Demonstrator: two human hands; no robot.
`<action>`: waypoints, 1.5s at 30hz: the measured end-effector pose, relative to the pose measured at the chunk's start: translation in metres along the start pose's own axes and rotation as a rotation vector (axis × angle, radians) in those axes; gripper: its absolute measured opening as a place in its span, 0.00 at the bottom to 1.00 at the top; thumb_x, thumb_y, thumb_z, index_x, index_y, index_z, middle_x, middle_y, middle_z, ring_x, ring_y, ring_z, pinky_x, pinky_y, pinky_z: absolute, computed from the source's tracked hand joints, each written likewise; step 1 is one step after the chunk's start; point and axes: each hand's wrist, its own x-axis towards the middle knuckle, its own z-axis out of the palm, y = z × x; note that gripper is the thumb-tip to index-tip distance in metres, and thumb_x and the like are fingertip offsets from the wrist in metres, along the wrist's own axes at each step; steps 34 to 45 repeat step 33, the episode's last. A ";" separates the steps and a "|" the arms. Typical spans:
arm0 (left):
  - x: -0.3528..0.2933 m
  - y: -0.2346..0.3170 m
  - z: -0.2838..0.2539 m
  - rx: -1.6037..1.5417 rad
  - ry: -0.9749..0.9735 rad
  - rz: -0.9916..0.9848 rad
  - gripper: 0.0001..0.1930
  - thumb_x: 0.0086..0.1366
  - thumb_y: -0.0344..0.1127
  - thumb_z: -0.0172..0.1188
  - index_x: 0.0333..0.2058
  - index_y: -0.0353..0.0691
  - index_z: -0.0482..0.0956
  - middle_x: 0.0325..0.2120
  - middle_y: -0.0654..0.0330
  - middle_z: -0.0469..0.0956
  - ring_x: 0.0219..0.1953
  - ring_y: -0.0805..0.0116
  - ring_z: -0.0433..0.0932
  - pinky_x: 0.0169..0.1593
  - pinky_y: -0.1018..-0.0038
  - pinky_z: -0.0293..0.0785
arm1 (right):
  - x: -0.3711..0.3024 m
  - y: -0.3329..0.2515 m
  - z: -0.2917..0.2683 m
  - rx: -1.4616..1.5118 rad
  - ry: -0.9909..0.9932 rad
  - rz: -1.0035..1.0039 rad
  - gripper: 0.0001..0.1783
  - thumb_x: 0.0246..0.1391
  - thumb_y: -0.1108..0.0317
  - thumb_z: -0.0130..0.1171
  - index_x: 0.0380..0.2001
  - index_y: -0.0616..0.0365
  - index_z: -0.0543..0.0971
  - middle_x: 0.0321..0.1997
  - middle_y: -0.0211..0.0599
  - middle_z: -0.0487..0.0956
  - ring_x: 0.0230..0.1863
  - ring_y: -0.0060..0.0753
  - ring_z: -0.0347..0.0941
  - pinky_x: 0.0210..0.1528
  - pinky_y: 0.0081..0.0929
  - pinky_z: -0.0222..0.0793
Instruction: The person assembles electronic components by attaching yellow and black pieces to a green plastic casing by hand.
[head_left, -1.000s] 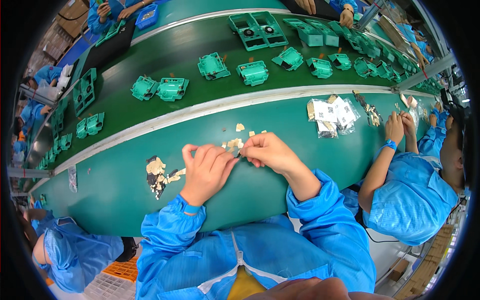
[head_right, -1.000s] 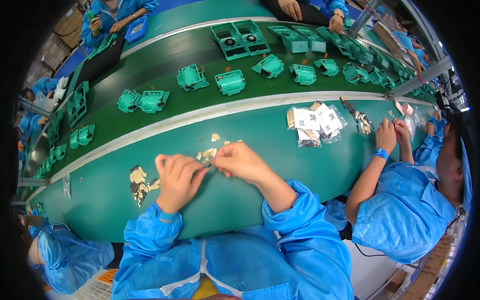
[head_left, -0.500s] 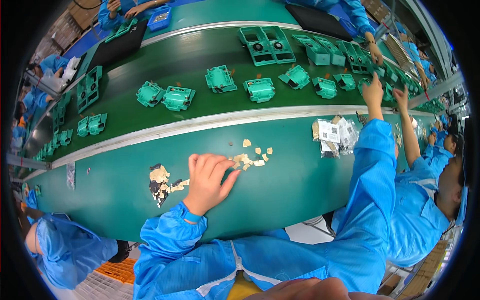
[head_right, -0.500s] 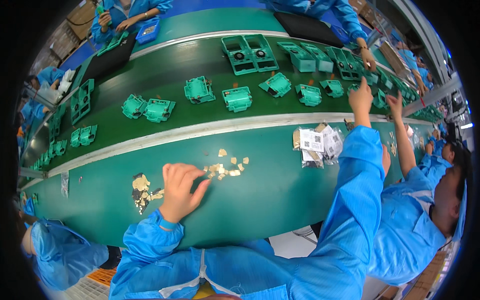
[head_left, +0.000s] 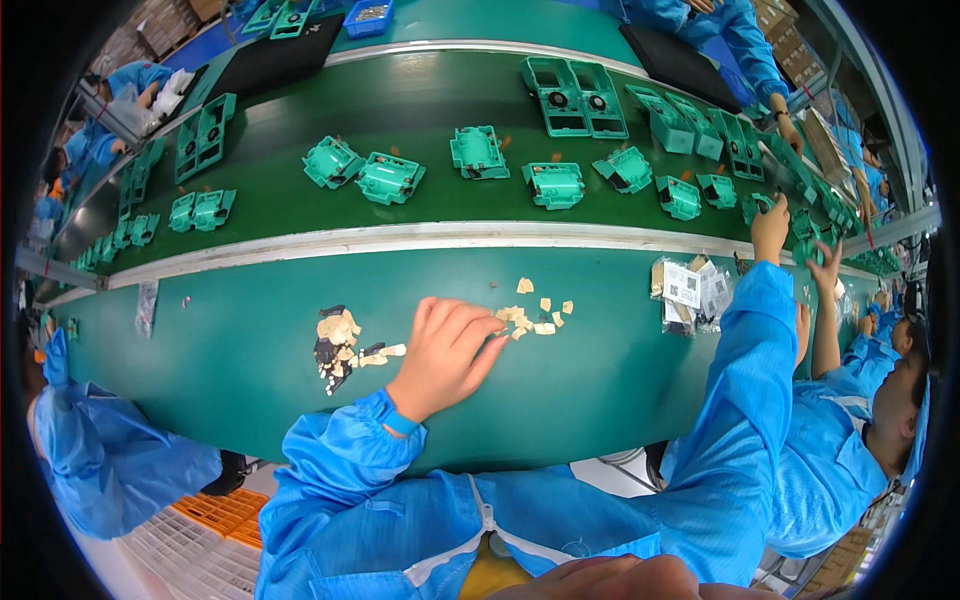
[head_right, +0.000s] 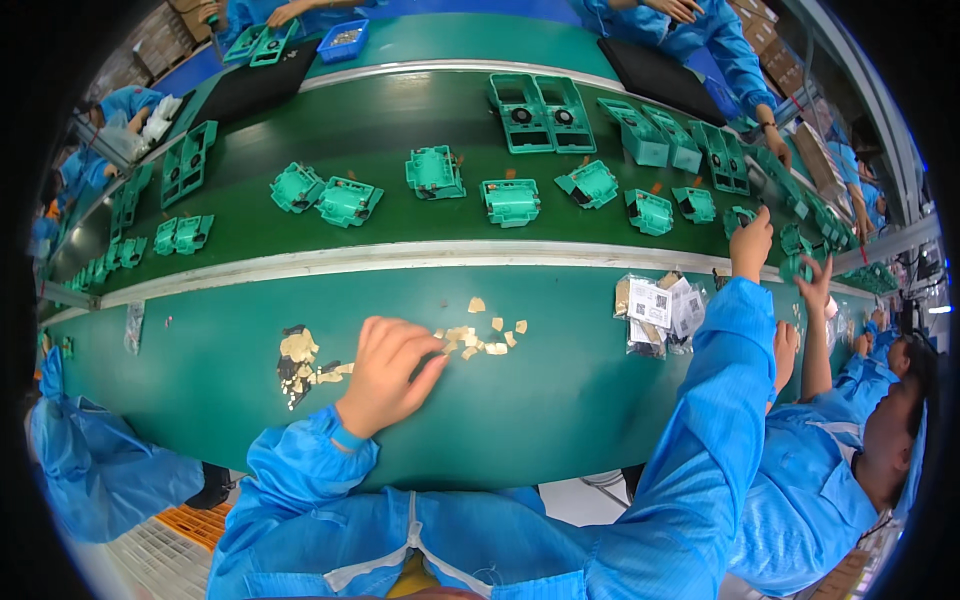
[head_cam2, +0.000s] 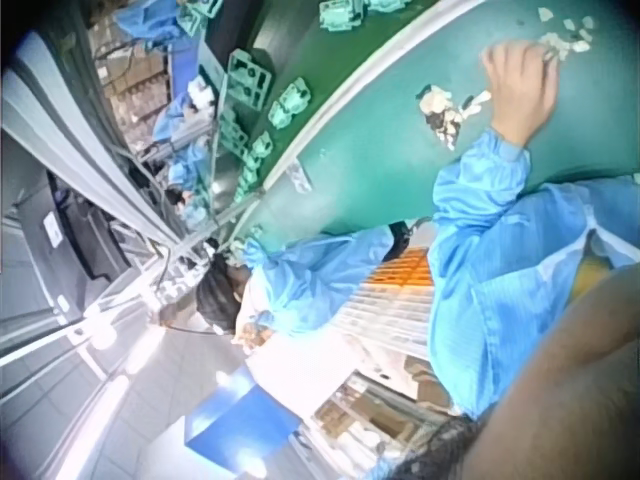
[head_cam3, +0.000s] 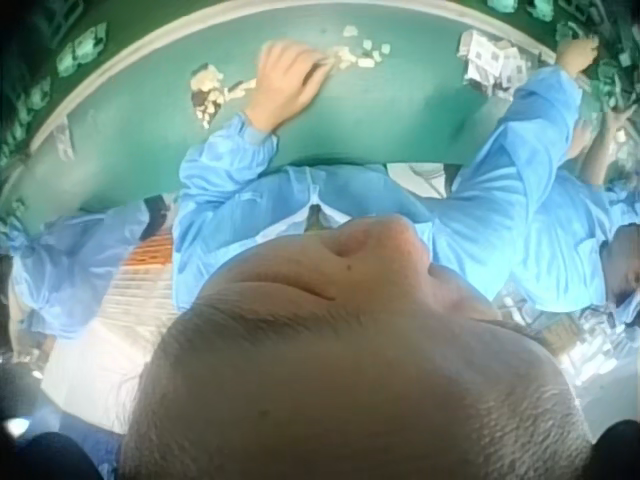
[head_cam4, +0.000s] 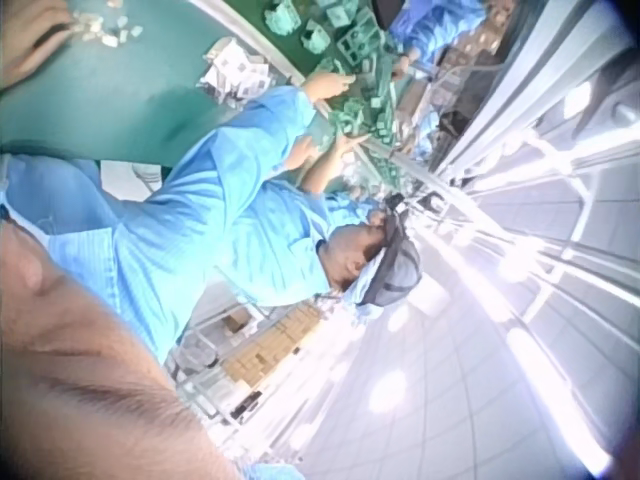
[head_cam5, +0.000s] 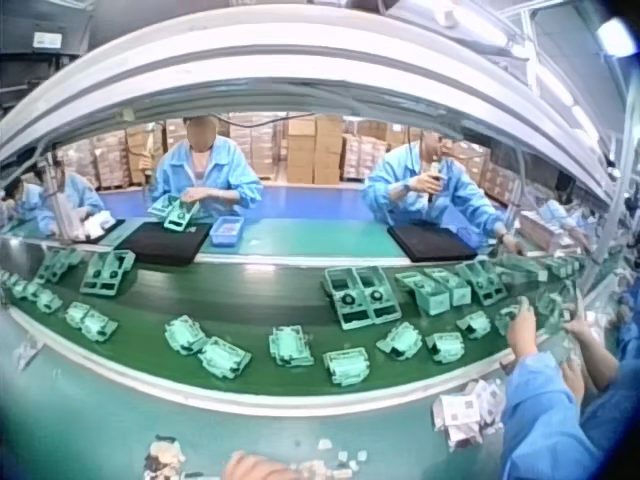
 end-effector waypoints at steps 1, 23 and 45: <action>0.000 0.000 0.001 0.000 0.006 0.000 0.12 0.56 0.29 0.71 0.39 0.41 0.80 0.37 0.59 0.78 0.41 0.56 0.75 0.47 0.60 0.68 | 0.002 -0.003 -0.003 0.000 0.004 -0.005 0.40 0.53 0.66 0.67 0.67 0.53 0.63 0.58 0.61 0.75 0.57 0.64 0.74 0.56 0.54 0.72; 0.005 -0.003 0.000 -0.634 0.125 -0.606 0.11 0.72 0.35 0.60 0.47 0.33 0.80 0.39 0.60 0.83 0.41 0.74 0.80 0.46 0.75 0.74 | -0.339 -0.275 -0.222 1.460 -1.205 0.383 0.38 0.61 0.69 0.66 0.68 0.64 0.58 0.43 0.40 0.83 0.43 0.27 0.79 0.41 0.23 0.72; 0.006 -0.006 -0.004 -0.661 0.027 -0.596 0.12 0.71 0.37 0.63 0.48 0.38 0.81 0.35 0.62 0.84 0.39 0.77 0.80 0.44 0.76 0.74 | -0.326 -0.287 -0.223 1.567 -1.121 0.044 0.44 0.62 0.77 0.62 0.76 0.57 0.52 0.65 0.52 0.74 0.63 0.39 0.71 0.60 0.31 0.73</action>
